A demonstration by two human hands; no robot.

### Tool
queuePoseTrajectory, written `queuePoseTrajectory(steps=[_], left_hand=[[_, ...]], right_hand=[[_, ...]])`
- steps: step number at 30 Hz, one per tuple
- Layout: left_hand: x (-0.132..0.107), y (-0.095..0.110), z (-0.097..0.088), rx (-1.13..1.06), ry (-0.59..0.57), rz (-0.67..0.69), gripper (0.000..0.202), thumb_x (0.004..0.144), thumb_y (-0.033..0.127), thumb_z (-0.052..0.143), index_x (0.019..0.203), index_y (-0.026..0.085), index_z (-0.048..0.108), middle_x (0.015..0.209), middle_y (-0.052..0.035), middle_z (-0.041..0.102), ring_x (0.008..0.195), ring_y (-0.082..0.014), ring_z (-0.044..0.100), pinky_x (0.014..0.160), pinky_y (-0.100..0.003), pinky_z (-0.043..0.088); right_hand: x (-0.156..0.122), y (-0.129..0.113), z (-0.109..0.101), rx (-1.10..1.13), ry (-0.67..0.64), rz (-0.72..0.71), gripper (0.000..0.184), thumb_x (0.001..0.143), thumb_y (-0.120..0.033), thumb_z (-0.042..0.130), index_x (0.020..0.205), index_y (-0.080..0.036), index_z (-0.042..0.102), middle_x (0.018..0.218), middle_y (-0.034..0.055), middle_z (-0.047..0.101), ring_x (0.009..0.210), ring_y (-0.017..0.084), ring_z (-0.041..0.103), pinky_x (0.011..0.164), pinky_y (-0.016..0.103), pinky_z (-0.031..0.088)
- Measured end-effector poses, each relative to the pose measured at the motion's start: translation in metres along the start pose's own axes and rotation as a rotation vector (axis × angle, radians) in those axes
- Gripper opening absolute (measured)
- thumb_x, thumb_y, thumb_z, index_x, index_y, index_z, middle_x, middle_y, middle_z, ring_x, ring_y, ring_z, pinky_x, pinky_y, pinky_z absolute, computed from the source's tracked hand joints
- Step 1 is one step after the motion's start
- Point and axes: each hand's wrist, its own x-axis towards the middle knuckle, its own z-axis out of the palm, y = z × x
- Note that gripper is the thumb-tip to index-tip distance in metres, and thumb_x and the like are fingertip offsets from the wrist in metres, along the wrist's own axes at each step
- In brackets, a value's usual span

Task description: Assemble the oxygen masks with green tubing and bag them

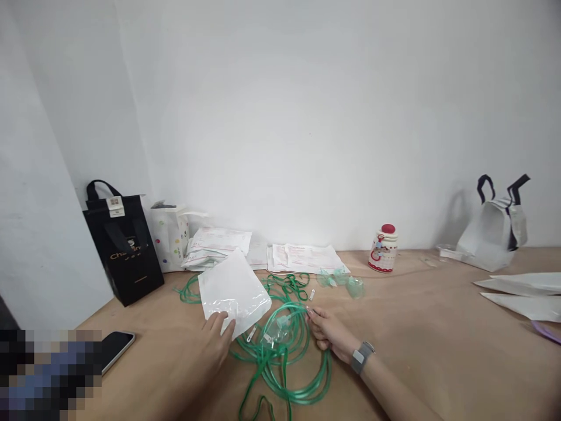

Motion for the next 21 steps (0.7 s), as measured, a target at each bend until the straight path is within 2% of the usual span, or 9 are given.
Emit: queuePoseTrajectory(steps=[2, 5, 8, 12, 15, 18, 21], left_hand=[[0.005, -0.003, 0.009, 0.103, -0.072, 0.011, 0.035, 0.075, 0.010, 0.042, 0.105, 0.022, 0.056, 0.105, -0.0105, 0.057, 0.100, -0.0254, 0.049, 0.084, -0.035, 0.038], [0.004, -0.006, 0.018, 0.170, -0.164, -0.079, 0.040, 0.074, 0.001, 0.035, 0.104, 0.018, 0.056, 0.095, -0.0116, 0.061, 0.089, -0.0237, 0.053, 0.077, -0.033, 0.040], [0.004, -0.007, 0.015, 0.174, -0.197, -0.114, 0.038, 0.072, -0.003, 0.033, 0.091, 0.017, 0.060, 0.088, -0.0111, 0.062, 0.083, -0.0229, 0.055, 0.073, -0.032, 0.040], [0.013, -0.004, -0.005, 0.148, -0.210, -0.139, 0.024, 0.074, 0.005, 0.038, 0.070, 0.017, 0.058, 0.078, -0.0088, 0.061, 0.076, -0.0213, 0.056, 0.068, -0.030, 0.039], [0.025, 0.009, -0.015, 0.082, -0.202, -0.127, 0.015, 0.076, 0.015, 0.040, 0.073, 0.019, 0.055, 0.078, -0.0050, 0.059, 0.075, -0.0173, 0.055, 0.066, -0.025, 0.038], [0.033, 0.027, -0.010, 0.042, -0.192, -0.135, 0.010, 0.073, 0.016, 0.043, 0.073, 0.019, 0.052, 0.077, -0.0029, 0.057, 0.075, -0.0170, 0.053, 0.065, -0.025, 0.038], [0.033, 0.039, 0.000, 0.049, -0.166, -0.182, 0.011, 0.072, 0.020, 0.043, 0.077, 0.017, 0.053, 0.081, -0.0077, 0.056, 0.080, -0.0232, 0.051, 0.068, -0.032, 0.037]], right_hand=[[0.000, -0.004, -0.001, 0.043, -0.025, -0.035, 0.037, 0.065, -0.051, 0.060, 0.065, -0.019, 0.041, 0.044, -0.0128, 0.021, 0.037, 0.002, 0.009, 0.036, 0.016, 0.004], [0.000, -0.012, -0.005, 0.110, -0.055, -0.092, 0.038, 0.064, -0.051, 0.061, 0.067, -0.019, 0.040, 0.045, -0.0126, 0.020, 0.038, 0.002, 0.008, 0.037, 0.017, 0.004], [0.000, -0.018, -0.009, 0.164, -0.073, -0.134, 0.038, 0.063, -0.050, 0.063, 0.069, -0.020, 0.040, 0.046, -0.0124, 0.018, 0.038, 0.003, 0.006, 0.036, 0.017, 0.004], [-0.004, -0.021, -0.006, 0.252, -0.103, -0.157, 0.035, 0.066, -0.047, 0.063, 0.071, -0.019, 0.042, 0.047, -0.0118, 0.017, 0.039, 0.003, 0.005, 0.035, 0.017, 0.004], [-0.008, -0.021, 0.002, 0.323, -0.136, -0.141, 0.032, 0.066, -0.042, 0.065, 0.070, -0.019, 0.043, 0.047, -0.0117, 0.018, 0.038, 0.003, 0.005, 0.034, 0.017, 0.003], [-0.011, -0.016, 0.012, 0.335, -0.083, -0.102, 0.030, 0.068, -0.039, 0.063, 0.068, -0.019, 0.042, 0.046, -0.0117, 0.019, 0.037, 0.002, 0.007, 0.034, 0.015, 0.004], [-0.012, -0.007, 0.023, 0.323, 0.061, -0.030, 0.026, 0.073, -0.036, 0.058, 0.066, -0.019, 0.040, 0.044, -0.0117, 0.021, 0.035, 0.002, 0.011, 0.034, 0.014, 0.005]])
